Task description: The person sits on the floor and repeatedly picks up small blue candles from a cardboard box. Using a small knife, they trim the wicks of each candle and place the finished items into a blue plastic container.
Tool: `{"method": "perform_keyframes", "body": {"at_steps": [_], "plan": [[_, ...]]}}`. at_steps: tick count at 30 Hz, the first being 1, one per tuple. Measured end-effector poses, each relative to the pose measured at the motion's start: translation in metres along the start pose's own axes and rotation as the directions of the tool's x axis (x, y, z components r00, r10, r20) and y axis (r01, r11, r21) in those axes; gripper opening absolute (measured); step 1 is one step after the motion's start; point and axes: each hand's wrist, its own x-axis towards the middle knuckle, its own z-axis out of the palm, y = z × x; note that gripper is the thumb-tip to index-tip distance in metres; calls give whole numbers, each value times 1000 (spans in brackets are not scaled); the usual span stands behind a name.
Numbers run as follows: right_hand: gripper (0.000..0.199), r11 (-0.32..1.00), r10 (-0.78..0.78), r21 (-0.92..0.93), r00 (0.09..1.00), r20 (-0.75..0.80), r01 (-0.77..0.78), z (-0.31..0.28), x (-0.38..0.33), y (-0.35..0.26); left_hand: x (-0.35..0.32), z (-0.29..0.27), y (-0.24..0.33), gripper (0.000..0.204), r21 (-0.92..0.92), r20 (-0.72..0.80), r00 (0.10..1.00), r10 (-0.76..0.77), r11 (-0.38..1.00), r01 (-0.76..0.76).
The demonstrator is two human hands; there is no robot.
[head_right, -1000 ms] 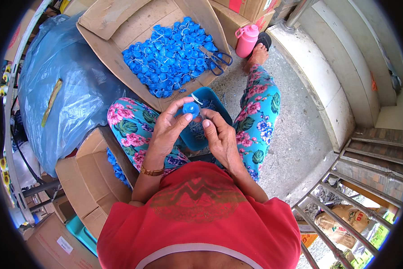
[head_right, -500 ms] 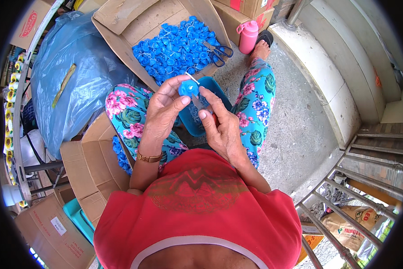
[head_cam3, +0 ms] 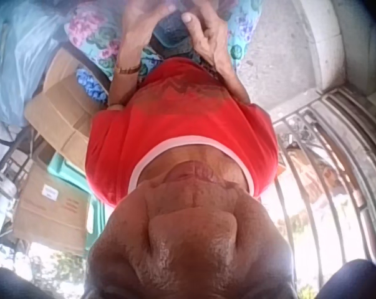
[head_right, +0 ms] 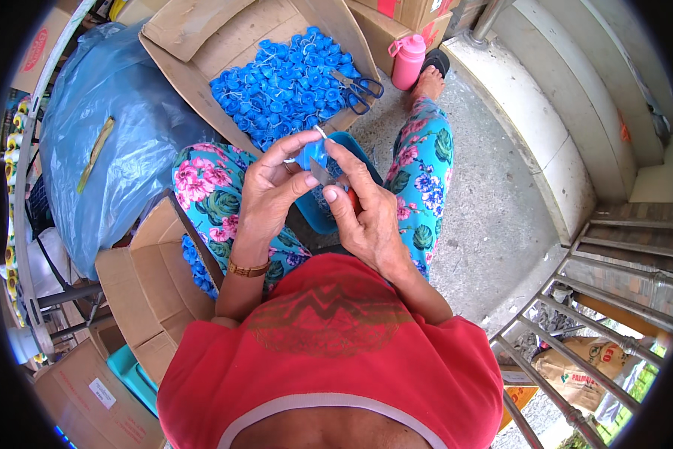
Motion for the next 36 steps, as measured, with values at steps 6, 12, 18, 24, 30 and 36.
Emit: {"method": "perform_keyframes", "body": {"at_steps": [6, 12, 18, 24, 30, 36], "plan": [[40, 998, -58, 31, 998, -26, 59, 10, 12, 2, 5, -13, -1, 43, 266, 64, 970, 235, 933, -243], [35, 982, 54, 185, 998, -34, -47, 17, 11, 5, 1, -13, 2, 42, 466, 66, 958, 280, 840, -278], [27, 908, 128, 399, 991, 25, -127, 15, 11, 8, 1, -9, -6, 39, 551, 51, 913, 404, 751, -363], [24, 841, 160, 517, 986, 44, -160, 15, 11, 14, -5, -6, -16, 37, 392, 6, 944, 330, 868, -306], [25, 851, 173, 499, 985, 25, -162, 18, 5, 17, -20, -1, -21, 42, -56, -47, 997, 56, 997, -58], [41, 988, 85, 126, 995, 58, -92, 9, -12, 11, -23, -8, -8, 43, -478, 25, 994, -105, 872, 104]]}}
